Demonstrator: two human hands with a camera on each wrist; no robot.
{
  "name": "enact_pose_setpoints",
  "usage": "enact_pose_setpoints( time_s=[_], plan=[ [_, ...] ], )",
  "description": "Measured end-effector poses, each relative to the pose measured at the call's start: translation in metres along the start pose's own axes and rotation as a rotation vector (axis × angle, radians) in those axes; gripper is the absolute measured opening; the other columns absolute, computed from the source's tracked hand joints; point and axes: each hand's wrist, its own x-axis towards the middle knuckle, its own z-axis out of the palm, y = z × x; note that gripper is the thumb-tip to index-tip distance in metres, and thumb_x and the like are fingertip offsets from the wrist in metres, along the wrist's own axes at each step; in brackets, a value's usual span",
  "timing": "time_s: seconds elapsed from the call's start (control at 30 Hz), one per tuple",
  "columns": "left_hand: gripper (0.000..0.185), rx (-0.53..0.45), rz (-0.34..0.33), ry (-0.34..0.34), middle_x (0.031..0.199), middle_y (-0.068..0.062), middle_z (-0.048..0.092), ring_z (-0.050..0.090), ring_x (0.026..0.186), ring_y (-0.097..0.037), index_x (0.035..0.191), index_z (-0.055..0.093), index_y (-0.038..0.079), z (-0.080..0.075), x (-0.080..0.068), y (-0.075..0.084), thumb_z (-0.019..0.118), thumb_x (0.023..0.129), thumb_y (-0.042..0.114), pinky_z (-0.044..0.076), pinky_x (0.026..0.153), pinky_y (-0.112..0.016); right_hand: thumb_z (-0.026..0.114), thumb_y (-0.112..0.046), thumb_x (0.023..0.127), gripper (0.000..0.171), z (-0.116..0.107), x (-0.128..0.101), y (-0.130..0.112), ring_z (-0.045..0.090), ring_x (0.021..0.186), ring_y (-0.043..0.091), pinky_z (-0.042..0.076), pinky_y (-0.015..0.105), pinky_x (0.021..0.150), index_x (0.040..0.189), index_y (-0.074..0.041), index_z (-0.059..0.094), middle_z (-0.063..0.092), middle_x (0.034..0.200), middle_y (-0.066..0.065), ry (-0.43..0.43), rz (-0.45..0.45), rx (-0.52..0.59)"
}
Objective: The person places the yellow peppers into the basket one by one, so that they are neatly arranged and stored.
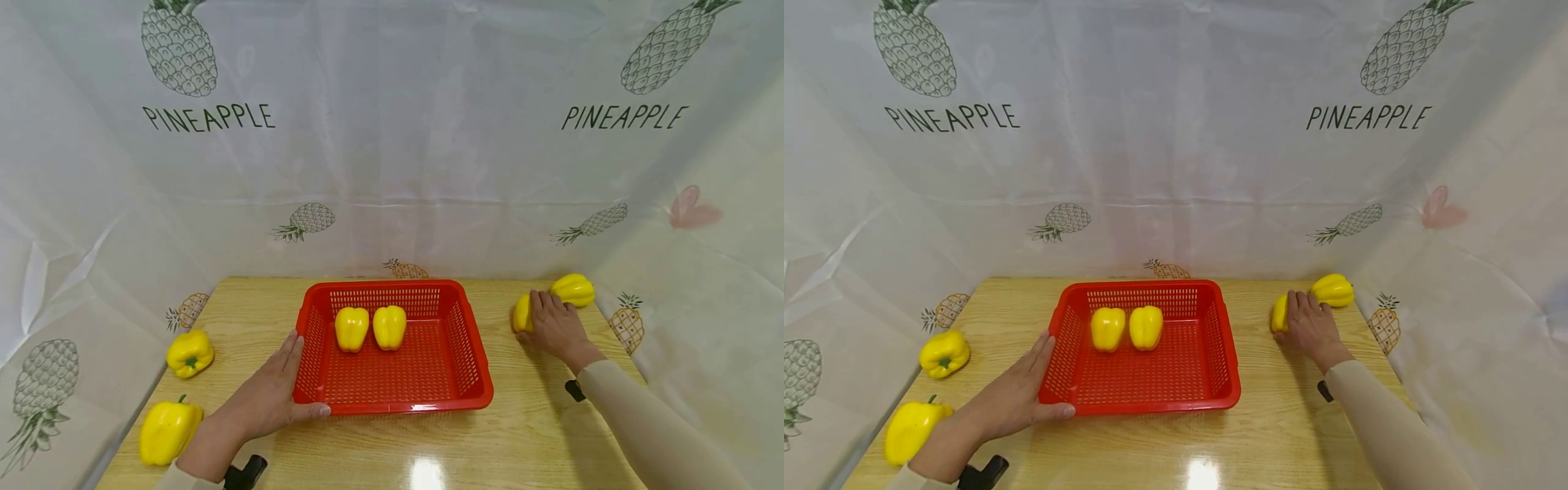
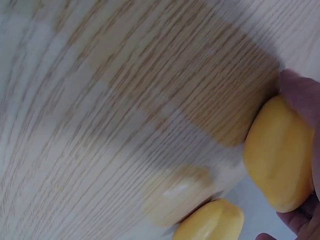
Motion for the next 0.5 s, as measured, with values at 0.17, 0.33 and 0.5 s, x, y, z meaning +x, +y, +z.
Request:
enact_pose_setpoints(
  time_s=[0.17,0.33,0.5],
  plan=[
    [0.137,-0.009,-0.008,-0.009,0.175,-0.027,0.006,0.027,0.154,-0.056,0.166,0.011,-0.006,0.000,0.001,0.000,0.068,0.081,0.084,0.035,0.120,-0.067,0.093,-0.035,0.078,0.095,0.002,-0.001,0.005,0.057,0.111,0.051,0.053,0.064,0.092,0.137,0.013,0.035,0.053,0.124,0.035,0.050,-0.047,0.026],
    [0.136,-0.012,-0.026,-0.015,0.176,-0.025,0.004,0.026,0.155,-0.054,0.167,0.011,-0.005,0.000,0.002,-0.001,0.069,0.081,0.083,0.035,0.120,-0.067,0.092,-0.026,0.076,0.089,0.003,0.000,0.010,0.058,0.103,0.049,0.055,0.060,0.091,0.133,0.013,0.035,0.054,0.114,0.033,0.084,-0.087,0.075],
    [0.137,-0.015,-0.022,-0.017,0.176,-0.025,0.005,0.027,0.154,-0.056,0.167,0.011,-0.005,0.001,0.002,-0.001,0.069,0.081,0.084,0.036,0.119,-0.067,0.090,-0.028,0.078,0.092,0.004,0.000,0.014,0.058,0.109,0.050,0.055,0.061,0.095,0.138,0.014,0.035,0.056,0.120,0.035,0.053,-0.082,0.075]
  ],
)
